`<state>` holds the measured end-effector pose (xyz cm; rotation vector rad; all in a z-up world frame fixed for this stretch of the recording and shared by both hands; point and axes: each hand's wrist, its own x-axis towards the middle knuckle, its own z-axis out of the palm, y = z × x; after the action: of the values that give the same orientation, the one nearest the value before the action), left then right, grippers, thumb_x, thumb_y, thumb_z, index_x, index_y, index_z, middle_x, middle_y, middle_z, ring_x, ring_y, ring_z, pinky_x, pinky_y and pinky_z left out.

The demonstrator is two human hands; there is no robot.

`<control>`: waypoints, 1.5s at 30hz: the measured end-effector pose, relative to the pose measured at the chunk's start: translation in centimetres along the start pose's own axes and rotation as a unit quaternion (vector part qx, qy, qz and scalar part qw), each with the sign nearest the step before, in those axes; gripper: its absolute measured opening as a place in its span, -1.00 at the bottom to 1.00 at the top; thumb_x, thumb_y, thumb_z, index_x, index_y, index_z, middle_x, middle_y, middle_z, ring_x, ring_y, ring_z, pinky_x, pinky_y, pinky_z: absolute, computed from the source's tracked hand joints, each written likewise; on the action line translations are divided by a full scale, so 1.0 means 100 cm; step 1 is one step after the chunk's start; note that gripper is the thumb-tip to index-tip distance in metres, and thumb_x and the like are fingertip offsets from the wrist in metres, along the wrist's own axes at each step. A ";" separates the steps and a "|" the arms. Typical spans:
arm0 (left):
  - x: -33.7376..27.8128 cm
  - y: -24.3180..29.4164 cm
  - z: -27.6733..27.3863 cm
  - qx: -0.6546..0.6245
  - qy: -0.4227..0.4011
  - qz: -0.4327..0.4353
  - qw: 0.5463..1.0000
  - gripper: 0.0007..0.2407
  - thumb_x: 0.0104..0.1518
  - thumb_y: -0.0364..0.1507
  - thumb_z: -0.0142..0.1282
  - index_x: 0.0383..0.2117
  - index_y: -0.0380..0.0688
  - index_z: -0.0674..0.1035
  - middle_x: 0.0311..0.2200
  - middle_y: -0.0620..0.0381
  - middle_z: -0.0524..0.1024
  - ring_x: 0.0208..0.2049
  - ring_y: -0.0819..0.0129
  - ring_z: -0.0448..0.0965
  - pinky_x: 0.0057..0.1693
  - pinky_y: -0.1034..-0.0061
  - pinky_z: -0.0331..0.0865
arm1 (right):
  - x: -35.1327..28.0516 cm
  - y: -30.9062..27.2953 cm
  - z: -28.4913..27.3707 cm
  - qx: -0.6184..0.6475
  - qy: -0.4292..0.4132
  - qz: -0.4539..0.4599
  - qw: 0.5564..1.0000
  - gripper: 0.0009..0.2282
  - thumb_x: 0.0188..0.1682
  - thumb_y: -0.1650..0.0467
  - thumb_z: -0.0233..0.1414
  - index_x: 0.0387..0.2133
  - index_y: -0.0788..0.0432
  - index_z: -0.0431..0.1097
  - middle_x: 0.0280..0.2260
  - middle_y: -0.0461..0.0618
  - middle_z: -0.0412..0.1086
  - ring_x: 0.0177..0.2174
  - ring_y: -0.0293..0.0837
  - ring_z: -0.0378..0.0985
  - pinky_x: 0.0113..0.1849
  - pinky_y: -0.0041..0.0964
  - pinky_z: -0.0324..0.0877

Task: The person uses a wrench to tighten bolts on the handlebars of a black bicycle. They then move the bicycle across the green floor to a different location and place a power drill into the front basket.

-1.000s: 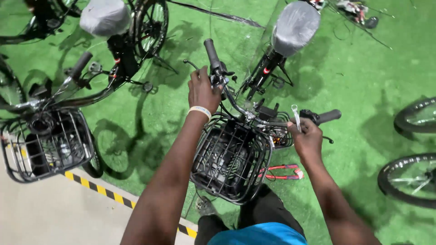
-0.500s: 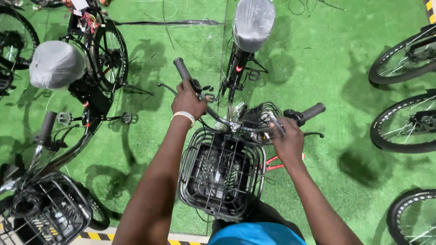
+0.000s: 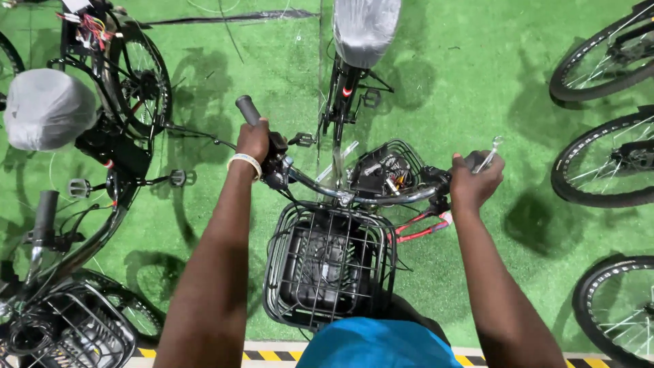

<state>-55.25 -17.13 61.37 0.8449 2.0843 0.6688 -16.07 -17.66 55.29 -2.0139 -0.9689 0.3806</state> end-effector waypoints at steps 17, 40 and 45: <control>0.001 0.016 0.007 0.109 0.014 -0.062 0.992 -0.49 0.18 -0.11 -0.36 0.02 -0.39 0.20 0.00 -0.26 0.37 0.12 -0.13 0.36 0.21 0.10 0.21 | 0.066 0.091 0.068 0.035 -0.100 0.214 0.971 -0.47 -0.17 0.27 0.18 0.00 0.11 0.07 -0.26 0.14 0.39 -0.29 0.04 0.56 -0.31 -0.05 0.48; -0.075 -0.016 0.034 0.035 0.023 0.602 0.798 -0.74 -0.03 -0.73 0.03 -0.19 -0.29 0.49 -0.35 -0.13 0.44 -0.24 -0.16 0.51 -0.09 0.16 0.40 | -0.278 -0.058 -0.030 0.209 -0.283 0.341 0.872 -0.73 0.09 0.44 -0.22 0.00 0.35 0.23 -0.63 0.20 0.43 -0.83 -0.25 0.19 -0.75 -0.42 0.20; -0.019 -0.031 0.111 0.429 -0.243 0.409 0.768 -0.55 0.01 -0.39 0.19 0.10 0.14 0.41 -0.21 -0.05 0.54 -0.15 -0.09 0.59 -0.09 0.04 0.50 | -0.294 -0.063 0.025 0.274 -0.208 0.340 0.875 -0.79 0.01 0.46 -0.11 -0.11 0.26 0.32 -0.52 0.20 0.38 -0.76 -0.18 0.33 -0.73 -0.26 0.41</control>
<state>-46.37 -18.63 53.86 2.2365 1.3943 -0.1951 -39.81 -36.27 56.38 -1.6950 -0.2757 1.3560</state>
